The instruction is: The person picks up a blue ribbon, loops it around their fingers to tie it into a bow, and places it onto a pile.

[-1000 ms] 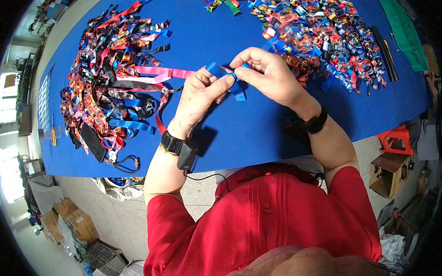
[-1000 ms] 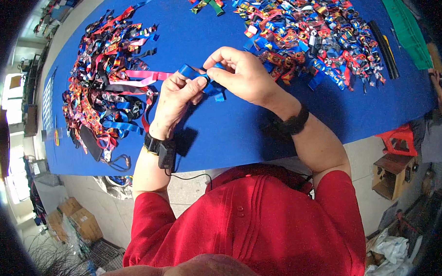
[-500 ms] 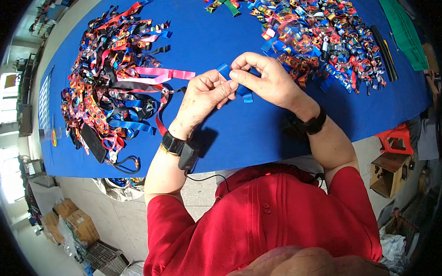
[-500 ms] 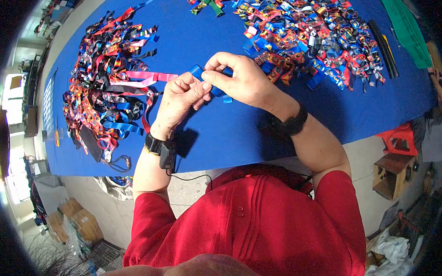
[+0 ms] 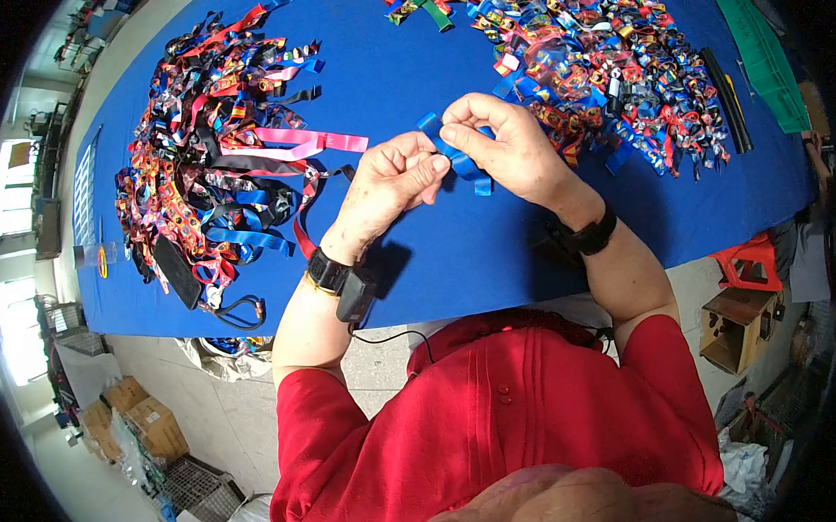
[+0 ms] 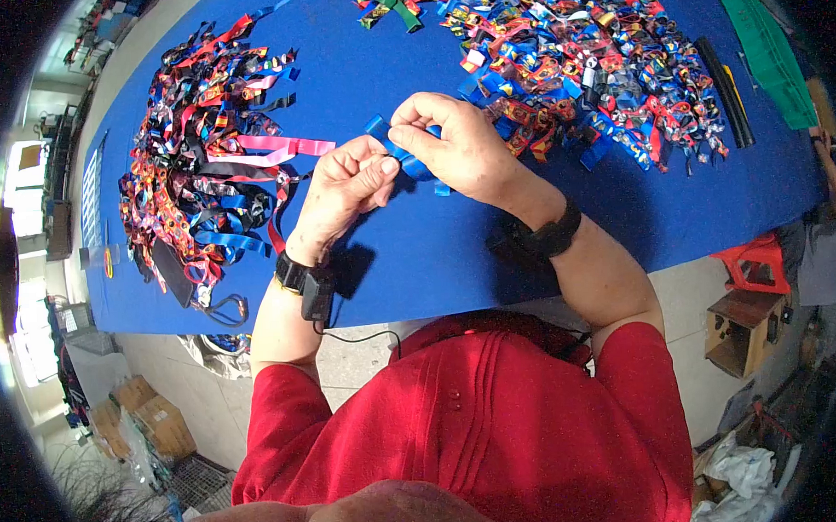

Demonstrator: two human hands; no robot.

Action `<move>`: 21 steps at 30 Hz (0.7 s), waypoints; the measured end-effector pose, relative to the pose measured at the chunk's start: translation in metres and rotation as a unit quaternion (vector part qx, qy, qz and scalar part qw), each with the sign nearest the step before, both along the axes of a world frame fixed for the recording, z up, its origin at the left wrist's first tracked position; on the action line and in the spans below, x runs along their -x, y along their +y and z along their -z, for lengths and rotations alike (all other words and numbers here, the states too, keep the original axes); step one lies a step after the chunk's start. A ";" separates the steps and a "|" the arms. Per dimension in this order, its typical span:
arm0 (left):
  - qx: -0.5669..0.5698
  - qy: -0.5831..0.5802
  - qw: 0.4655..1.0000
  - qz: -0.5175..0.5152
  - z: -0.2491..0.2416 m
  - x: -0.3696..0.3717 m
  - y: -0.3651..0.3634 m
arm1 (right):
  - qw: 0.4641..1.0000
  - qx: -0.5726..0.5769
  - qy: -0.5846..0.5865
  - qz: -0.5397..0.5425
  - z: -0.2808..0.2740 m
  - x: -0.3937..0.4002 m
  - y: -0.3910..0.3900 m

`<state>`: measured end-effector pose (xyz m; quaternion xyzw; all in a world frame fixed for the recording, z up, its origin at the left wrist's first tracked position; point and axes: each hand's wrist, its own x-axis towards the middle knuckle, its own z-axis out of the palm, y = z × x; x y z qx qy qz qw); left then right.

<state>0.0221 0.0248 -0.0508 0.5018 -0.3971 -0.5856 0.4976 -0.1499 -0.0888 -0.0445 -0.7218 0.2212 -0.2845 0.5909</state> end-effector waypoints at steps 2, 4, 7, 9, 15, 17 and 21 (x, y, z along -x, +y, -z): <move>0.006 0.037 0.999 0.007 -0.003 0.000 0.000 | 1.000 -0.003 0.011 -0.001 -0.003 0.000 0.000; 0.011 0.043 0.999 0.003 -0.004 0.000 0.000 | 0.999 -0.033 0.004 -0.003 -0.003 0.000 0.001; 0.018 0.016 0.999 -0.023 -0.002 -0.002 0.000 | 0.996 -0.089 -0.018 -0.001 0.002 -0.002 0.002; 0.019 0.017 0.999 -0.045 -0.005 -0.003 -0.001 | 0.996 -0.086 -0.008 0.007 0.007 -0.001 -0.002; 0.061 -0.034 0.992 -0.110 0.004 0.001 -0.004 | 0.995 -0.099 0.001 -0.018 0.009 -0.001 0.001; 0.045 -0.021 0.993 -0.103 0.000 0.003 -0.003 | 0.995 -0.094 0.013 -0.013 0.009 -0.002 0.002; 0.050 0.006 0.994 -0.094 0.005 0.004 -0.004 | 0.996 -0.085 0.019 -0.015 0.010 -0.001 0.003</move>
